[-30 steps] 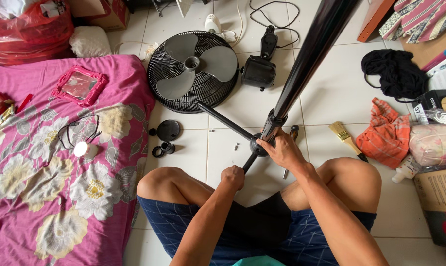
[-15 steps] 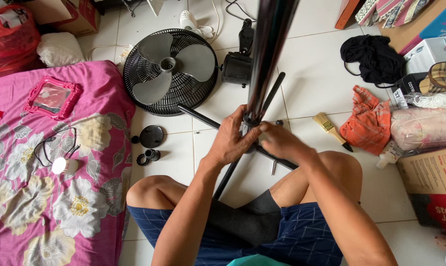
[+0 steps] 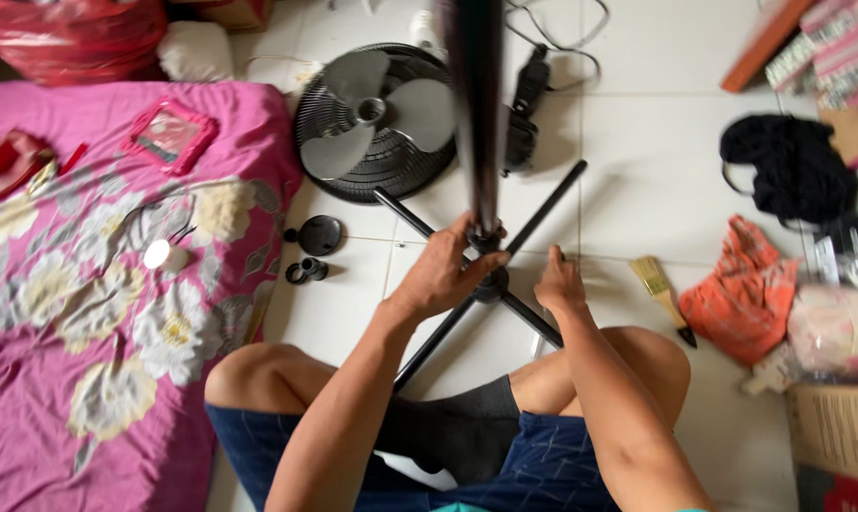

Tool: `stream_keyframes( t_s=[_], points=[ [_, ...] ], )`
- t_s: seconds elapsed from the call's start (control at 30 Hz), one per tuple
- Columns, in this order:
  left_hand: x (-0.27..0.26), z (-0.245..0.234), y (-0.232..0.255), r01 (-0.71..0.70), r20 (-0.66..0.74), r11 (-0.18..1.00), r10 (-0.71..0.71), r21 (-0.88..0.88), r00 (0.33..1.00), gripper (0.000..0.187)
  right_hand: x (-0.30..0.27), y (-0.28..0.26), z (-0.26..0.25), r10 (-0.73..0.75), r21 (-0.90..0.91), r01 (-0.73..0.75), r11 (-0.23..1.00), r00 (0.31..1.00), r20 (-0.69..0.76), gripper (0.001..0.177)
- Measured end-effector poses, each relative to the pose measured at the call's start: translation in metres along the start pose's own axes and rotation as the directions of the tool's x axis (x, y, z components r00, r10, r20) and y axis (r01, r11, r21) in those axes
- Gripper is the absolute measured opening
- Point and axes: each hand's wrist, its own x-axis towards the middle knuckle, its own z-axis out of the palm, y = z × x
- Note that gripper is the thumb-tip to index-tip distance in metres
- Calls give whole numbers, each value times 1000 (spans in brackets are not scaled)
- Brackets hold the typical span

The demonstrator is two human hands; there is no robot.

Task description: The person assembles a standing electric fan by connecting the pole to the base, securing it with a screw, and attaching the motor housing. They use a brush to clean the pole and motor before assembly.

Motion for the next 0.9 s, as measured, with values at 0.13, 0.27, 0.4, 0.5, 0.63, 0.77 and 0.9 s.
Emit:
stream_keyframes(
  t_s=[0.13, 0.27, 0.4, 0.5, 0.63, 0.77, 0.9],
  points=[
    [-5, -13, 3, 125, -2, 992, -125, 27, 992, 43, -11, -1, -3, -10, 44, 12, 999, 999, -42, 66],
    [-11, -19, 7, 110, 26, 990, -113, 84, 993, 44, -44, -16, -15, -106, -21, 104, 994, 985, -139, 62],
    [-27, -34, 12, 14, 8, 999, -15, 32, 1000, 41, -77, -60, -44, -31, 26, 33, 999, 996, -81, 63],
    [-31, -42, 11, -75, -6, 997, 75, -2, 997, 40, -104, -81, -69, -231, -111, 204, 973, 906, -354, 50],
    [-39, -43, 5, -12, 9, 999, 12, -53, 1000, 42, -140, -92, -101, -299, -237, 214, 948, 856, -422, 52],
    [-48, -38, -1, 56, 36, 998, -55, -32, 998, 44, -177, -86, -106, -250, -213, 179, 961, 889, -383, 53],
    [-44, -32, -6, 62, 35, 997, -61, -35, 998, 44, -187, -64, -105, -374, -259, 287, 922, 831, -413, 57]
  ],
)
